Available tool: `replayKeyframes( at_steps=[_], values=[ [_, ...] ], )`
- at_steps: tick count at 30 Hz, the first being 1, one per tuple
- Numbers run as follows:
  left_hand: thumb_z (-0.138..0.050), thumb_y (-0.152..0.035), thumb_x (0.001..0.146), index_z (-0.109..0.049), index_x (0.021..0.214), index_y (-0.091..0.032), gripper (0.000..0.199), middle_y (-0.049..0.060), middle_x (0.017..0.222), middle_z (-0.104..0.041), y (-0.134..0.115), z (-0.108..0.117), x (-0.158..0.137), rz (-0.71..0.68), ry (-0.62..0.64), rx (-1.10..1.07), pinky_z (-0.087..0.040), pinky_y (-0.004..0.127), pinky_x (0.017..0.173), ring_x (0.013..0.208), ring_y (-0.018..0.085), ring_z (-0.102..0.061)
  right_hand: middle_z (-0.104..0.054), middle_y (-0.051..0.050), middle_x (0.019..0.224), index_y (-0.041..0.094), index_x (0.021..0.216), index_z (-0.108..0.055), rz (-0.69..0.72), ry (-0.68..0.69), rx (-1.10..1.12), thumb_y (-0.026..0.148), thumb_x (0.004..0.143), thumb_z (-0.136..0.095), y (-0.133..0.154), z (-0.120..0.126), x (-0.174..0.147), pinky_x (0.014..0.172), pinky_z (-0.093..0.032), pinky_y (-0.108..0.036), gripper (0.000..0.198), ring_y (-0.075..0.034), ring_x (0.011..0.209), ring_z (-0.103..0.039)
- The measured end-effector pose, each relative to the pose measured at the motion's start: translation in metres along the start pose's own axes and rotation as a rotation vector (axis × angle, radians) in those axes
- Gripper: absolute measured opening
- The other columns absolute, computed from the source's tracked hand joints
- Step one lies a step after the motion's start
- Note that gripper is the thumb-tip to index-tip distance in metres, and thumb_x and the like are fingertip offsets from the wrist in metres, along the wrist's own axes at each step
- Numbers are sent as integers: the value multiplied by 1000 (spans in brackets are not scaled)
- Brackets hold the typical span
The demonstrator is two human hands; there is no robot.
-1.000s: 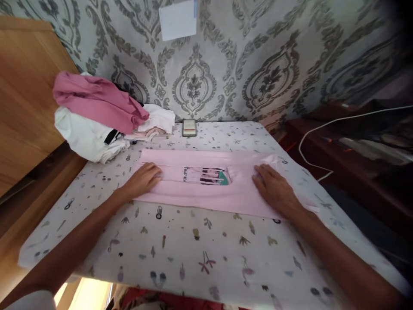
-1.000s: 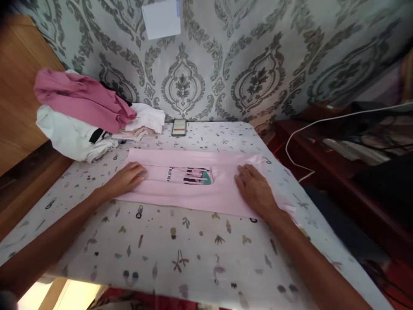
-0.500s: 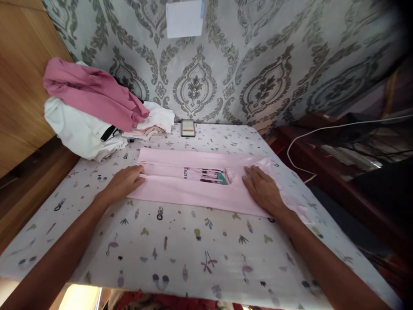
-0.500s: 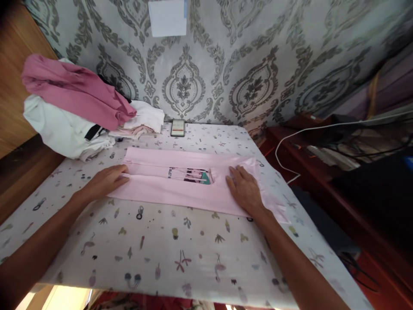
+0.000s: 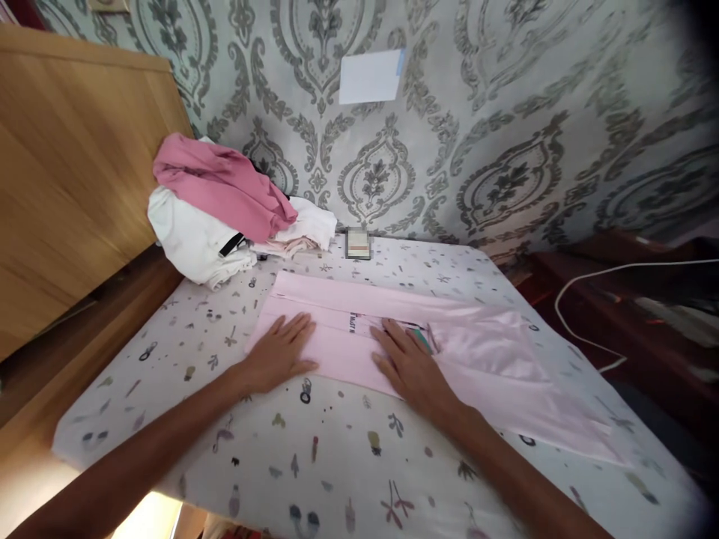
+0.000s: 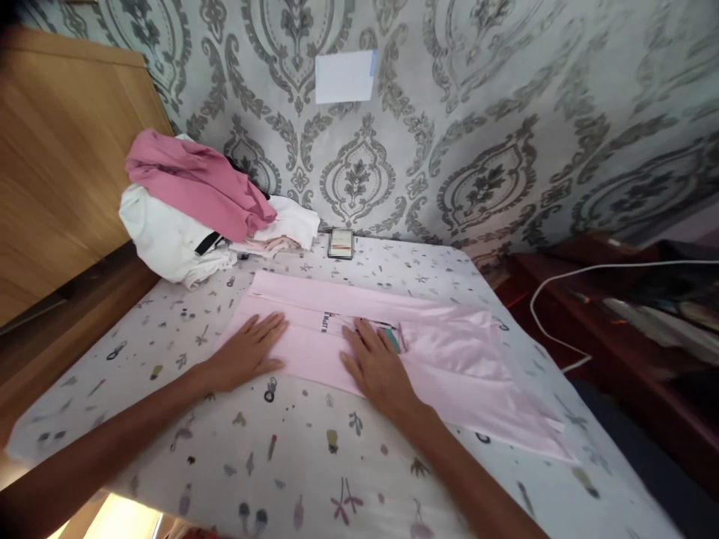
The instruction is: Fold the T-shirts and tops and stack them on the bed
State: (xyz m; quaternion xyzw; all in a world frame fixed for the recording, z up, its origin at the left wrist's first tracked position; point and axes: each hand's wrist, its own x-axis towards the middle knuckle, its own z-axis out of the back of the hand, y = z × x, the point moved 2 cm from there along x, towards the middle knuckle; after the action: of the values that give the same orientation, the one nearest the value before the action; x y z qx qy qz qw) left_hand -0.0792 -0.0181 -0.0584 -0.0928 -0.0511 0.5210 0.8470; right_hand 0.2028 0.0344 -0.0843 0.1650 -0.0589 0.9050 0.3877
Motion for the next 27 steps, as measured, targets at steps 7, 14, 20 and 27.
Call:
replayKeyframes(
  at_steps=[7,14,20,27],
  values=[
    [-22,-65,99,-14,160,-22,75,9,167,-15,52,4,-31,167,-23,-9,-9,44,124,154,25,-11,-45,-17,153,16,145,-50,-59,31,26,43,104,-30,-6,-1,-1,114,-35,-52,52,-29,143,-40],
    [-41,-46,95,-47,143,-15,58,16,151,-48,105,44,11,381,-236,-296,-34,40,114,140,28,-43,-37,-21,157,12,147,-45,65,155,233,39,104,-33,89,5,57,119,-27,-56,53,-30,149,-28],
    [-57,-28,80,-67,103,-16,27,11,100,-72,144,58,82,601,-301,-333,-47,33,90,102,27,-64,-38,-27,154,-3,145,-41,259,211,417,37,99,-50,189,-8,95,120,-31,-49,61,-32,148,-28],
    [-74,-34,64,-58,66,-22,20,2,67,-63,160,51,110,625,-292,-399,-41,25,61,79,24,-62,-49,-27,143,2,124,-58,295,87,335,24,96,-51,205,-5,110,107,-44,-47,37,-33,133,-45]
  ],
)
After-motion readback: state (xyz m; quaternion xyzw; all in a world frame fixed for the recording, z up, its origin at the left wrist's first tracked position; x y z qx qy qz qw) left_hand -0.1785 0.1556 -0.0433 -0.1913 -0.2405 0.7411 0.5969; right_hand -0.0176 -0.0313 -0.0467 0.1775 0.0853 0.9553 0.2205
